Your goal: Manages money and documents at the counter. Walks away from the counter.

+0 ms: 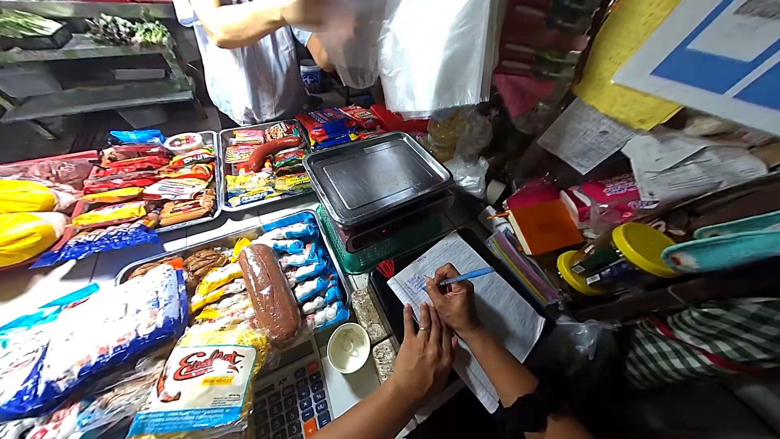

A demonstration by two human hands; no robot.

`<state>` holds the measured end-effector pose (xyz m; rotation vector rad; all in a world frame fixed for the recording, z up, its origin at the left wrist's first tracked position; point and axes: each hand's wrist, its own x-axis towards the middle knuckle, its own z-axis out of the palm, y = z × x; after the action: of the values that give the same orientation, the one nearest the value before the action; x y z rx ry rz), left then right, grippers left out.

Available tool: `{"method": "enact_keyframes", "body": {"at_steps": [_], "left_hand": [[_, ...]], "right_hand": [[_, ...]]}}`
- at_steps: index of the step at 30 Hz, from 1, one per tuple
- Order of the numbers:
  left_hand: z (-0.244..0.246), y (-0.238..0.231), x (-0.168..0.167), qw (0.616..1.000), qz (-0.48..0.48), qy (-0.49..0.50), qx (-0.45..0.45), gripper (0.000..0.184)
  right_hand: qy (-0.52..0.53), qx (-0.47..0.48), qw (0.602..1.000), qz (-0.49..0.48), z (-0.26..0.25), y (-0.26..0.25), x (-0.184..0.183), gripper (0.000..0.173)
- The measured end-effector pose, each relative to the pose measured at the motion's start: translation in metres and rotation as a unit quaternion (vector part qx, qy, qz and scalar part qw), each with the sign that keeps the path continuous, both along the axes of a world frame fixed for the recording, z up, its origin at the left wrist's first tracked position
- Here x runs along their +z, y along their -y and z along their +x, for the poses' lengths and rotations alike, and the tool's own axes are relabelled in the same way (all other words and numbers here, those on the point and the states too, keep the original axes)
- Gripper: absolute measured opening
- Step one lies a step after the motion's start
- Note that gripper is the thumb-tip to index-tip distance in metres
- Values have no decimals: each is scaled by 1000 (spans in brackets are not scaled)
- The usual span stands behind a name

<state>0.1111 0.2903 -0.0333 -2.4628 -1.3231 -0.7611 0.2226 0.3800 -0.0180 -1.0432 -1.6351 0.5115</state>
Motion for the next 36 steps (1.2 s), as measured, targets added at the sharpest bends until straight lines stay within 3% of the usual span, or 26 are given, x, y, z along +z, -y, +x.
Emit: {"method": "enact_keyframes", "body": {"at_steps": [21,25,28,31,33,36], "left_hand": [[-2,3,0,1000,-4,-6,18,48],[-3,8,8,997,-62,47,-18,41],[-7,15,16,987,-135,79,-30,39],[-9,15,16,980,-150,120,-44,32],[-9,17,17,980,-125,148,-47,20],[-7,21,12,980,-95,170,-35,16]], "right_hand": [[-25,-5,1000,-16,-2,-2,0,9],[76,-22,996,34,-2,2,0,12],[-30,-5,999,-38,2,7,6,18],[-234,-12,954,-186,4,3,22,14],[-255,3,939,-229,6,3,27,10],[-228,42,943,-237,9,0,22,7]]}}
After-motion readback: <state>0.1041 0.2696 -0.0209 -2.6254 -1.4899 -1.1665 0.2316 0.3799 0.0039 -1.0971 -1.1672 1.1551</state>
